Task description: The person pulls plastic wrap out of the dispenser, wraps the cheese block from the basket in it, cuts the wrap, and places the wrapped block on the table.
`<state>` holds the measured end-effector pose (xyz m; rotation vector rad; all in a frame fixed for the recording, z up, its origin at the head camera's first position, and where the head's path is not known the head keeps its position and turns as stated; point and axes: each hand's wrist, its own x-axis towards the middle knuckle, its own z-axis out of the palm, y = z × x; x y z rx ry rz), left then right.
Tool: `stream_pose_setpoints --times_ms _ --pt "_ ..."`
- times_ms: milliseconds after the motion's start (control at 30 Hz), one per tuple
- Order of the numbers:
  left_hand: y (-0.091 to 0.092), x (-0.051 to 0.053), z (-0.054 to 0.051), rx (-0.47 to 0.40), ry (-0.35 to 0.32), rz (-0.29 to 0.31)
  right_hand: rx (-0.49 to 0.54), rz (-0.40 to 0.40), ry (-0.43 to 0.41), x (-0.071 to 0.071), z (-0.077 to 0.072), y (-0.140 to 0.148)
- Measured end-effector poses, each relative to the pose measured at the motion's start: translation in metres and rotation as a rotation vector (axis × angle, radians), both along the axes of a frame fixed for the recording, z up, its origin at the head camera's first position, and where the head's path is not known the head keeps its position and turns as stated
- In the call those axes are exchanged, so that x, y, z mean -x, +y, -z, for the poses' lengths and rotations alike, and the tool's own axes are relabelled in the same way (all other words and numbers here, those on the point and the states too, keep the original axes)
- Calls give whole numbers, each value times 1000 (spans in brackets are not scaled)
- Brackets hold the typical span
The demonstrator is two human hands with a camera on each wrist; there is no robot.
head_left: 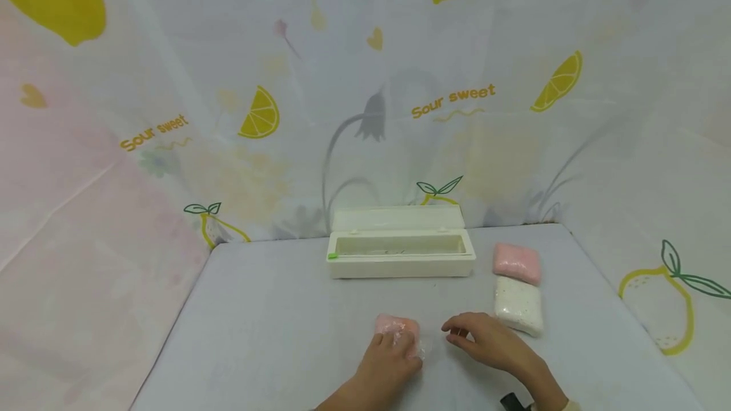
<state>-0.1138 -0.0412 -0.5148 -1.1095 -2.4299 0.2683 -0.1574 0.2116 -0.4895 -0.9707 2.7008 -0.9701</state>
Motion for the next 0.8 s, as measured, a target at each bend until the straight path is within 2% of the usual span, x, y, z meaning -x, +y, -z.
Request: stream_pose_setpoints --times_ms 67,200,333,400,433,600,700,800 --pt "-3 3 -1 14 -25 29 8 -9 3 0 1 0" --pt "-13 11 2 -20 -12 78 29 -45 29 -1 5 -1" --pt "-21 15 1 -34 -45 94 29 -87 168 -5 13 -6" --pt "-23 17 0 -10 -57 78 10 -104 268 -4 18 -11" --pt "-23 16 -1 7 -88 59 -4 -109 311 -4 21 -13" --pt "-20 9 -3 62 -146 -39 -16 -188 502 1 31 -28" --pt "-16 6 -1 47 -107 -56 -5 -235 600 2 35 -33" --pt "-13 5 0 35 -56 -53 -42 -250 624 2 38 -37"
